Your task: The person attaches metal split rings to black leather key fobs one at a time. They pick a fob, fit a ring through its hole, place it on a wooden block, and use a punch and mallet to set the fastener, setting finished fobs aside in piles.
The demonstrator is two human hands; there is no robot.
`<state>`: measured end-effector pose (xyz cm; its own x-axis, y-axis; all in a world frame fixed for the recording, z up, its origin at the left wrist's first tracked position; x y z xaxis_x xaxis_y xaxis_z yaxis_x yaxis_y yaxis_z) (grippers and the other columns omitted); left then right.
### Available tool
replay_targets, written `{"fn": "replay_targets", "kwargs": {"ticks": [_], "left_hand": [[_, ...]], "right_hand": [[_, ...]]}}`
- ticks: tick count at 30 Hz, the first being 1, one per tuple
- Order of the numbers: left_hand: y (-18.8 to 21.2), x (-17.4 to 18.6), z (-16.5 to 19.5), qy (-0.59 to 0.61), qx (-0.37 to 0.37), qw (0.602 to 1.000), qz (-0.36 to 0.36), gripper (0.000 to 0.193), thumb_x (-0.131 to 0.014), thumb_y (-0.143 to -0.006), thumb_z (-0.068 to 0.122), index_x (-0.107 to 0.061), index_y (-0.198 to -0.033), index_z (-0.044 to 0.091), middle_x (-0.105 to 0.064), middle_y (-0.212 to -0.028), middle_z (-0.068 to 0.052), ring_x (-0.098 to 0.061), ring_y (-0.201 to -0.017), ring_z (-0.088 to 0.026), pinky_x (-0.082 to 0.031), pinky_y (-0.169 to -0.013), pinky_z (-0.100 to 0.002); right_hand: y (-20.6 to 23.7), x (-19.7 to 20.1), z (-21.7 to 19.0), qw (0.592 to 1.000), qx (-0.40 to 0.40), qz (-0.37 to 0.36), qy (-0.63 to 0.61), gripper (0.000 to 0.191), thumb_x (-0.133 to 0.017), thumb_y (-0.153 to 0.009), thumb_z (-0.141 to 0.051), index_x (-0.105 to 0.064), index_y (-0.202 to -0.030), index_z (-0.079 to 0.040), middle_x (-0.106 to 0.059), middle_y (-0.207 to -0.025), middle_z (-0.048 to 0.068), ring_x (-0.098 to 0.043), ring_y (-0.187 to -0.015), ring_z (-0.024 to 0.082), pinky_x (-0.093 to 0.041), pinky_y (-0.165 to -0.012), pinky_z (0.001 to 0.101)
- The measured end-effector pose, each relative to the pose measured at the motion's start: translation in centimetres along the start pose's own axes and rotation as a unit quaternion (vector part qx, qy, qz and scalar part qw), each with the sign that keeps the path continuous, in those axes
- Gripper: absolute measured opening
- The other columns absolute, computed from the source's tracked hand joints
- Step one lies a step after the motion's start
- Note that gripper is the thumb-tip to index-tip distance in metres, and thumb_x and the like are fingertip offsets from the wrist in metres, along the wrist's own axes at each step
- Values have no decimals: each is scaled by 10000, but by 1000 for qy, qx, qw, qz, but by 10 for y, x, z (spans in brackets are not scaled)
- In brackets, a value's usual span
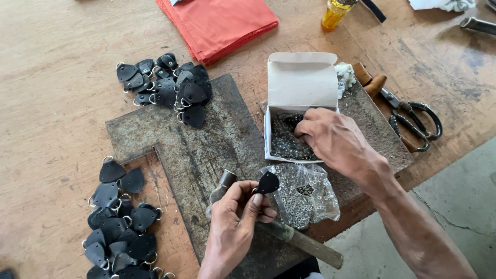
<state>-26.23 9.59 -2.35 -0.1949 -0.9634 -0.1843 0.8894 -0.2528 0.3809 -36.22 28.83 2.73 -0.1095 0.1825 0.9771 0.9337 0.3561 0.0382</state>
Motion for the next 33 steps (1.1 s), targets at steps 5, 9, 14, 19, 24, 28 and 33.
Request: {"fn": "replay_targets", "kwargs": {"ticks": [5, 9, 14, 19, 24, 28, 33], "left_hand": [[2, -2, 1, -8, 8, 1000, 14, 178, -572, -987, 72, -635, -1111, -40, -723, -848, -78, -747, -734, -127, -661, -665, -277], [5, 0, 1, -50, 13, 998, 19, 168, -561, -981, 76, -638, -1083, -34, -722, -826, -73, -759, -717, -129, -673, -657, -271], [5, 2, -1, -9, 0, 1000, 17, 196, -564, -994, 110, -642, -1107, -30, -732, -831, -97, -763, -720, -141, -671, -658, -275], [5, 3, -1, 66, -26, 997, -5, 229, -580, -995, 125, -628, -1137, -48, -745, -885, -117, -763, -763, -159, -662, -688, -293], [7, 3, -1, 75, -28, 997, -9, 238, -585, -997, 138, -622, -1140, -49, -750, -883, -122, -771, -782, -165, -666, -699, -300], [8, 5, 1, 69, -39, 997, -10, 246, -588, -1002, 150, -625, -1143, -49, -737, -905, -110, -763, -788, -158, -665, -700, -301], [9, 7, 4, 64, -55, 996, -11, 240, -586, -1013, 147, -625, -1137, -55, -741, -912, -111, -760, -791, -151, -661, -705, -299]], "right_hand": [[4, 1, -7, 1000, 11, 18, 0, 138, -621, -937, -59, -729, -1017, -29, -672, -971, 102, -666, -827, 227, -603, -727, 368], [4, 8, -10, 999, 17, 29, 2, 111, -618, -1018, -94, -704, -1050, -31, -630, -966, 100, -640, -801, 218, -605, -748, 354], [47, 45, -53, 955, 125, 207, -171, 189, -640, -962, 32, -730, -1070, -94, -627, -998, 64, -628, -885, 181, -588, -731, 269], [81, 21, -98, 937, 160, 206, -231, 256, -720, -862, 8, -755, -1057, -153, -639, -1047, 31, -635, -926, 175, -579, -748, 281], [75, 9, -97, 936, 121, 199, -265, 287, -785, -820, 32, -778, -1055, -133, -631, -1072, 47, -639, -814, 122, -583, -681, 264], [72, 9, -102, 933, 126, 204, -268, 286, -781, -807, 47, -768, -1052, -101, -614, -1101, 54, -655, -836, 130, -586, -707, 271], [68, 6, -103, 935, 106, 190, -280, 221, -776, -833, 19, -759, -1038, -64, -619, -1137, 73, -686, -872, 128, -614, -726, 271]]}}
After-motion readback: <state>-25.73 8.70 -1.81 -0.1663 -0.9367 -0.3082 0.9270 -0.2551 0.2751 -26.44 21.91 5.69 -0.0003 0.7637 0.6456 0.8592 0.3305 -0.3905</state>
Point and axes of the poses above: each hand's wrist, its own y-axis away from the middle knuckle, its own x-axis out of the back of the hand, z = x × y, the point moved 9 cm from there along -y, towards the middle knuckle
